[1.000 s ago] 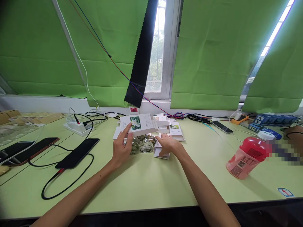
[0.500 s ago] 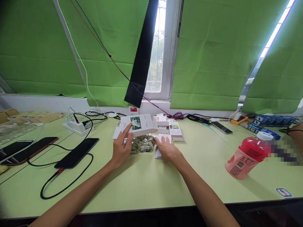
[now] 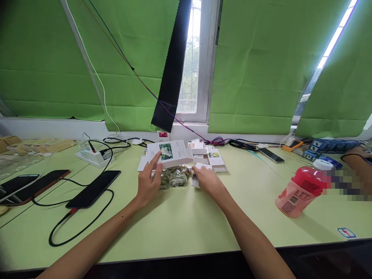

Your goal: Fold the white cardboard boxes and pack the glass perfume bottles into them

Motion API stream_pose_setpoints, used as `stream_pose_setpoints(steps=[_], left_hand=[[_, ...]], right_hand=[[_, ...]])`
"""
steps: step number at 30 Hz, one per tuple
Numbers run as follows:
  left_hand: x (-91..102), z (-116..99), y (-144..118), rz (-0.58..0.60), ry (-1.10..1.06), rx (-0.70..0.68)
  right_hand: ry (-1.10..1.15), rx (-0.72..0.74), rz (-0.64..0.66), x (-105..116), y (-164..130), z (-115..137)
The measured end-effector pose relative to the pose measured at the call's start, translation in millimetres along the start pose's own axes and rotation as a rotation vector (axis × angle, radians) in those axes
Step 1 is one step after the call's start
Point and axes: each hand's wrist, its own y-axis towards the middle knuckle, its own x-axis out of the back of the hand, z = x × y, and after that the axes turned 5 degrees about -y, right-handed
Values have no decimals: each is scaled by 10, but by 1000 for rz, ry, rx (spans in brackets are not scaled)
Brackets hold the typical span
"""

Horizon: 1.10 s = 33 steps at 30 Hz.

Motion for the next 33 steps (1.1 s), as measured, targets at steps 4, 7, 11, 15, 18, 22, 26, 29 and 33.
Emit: stream_pose_setpoints(steps=[4,7,11,15,18,22,26,29,33], left_hand=[[1,10,-4,8,1,10],[2,14,-6,3,3,17],[4,8,-2,0,-2,17],[5,-7,4,-1,-8,16],[4,-11,4,-1,-10,12],[-1,4,-2,1,-7,14],[-6,19,-7,-5,0,14],[-5,17,-9,-5,2,15],[1,-1,-3,-10,2,25]], right_hand=[[17,-66,-99,82,-13,-33],[65,-127,-182,149,-38,-51],[92,-181,-227,223,-68,-137],[160,-222,-265,276,-75,-377],[244,-291,-287,300,-80,-627],[464,-332,-207,263,-79,-959],[655,-404,13,150,-32,-1184],[736,-436,68,84,15,-1222],[857,-380,113,31,66,-1122]])
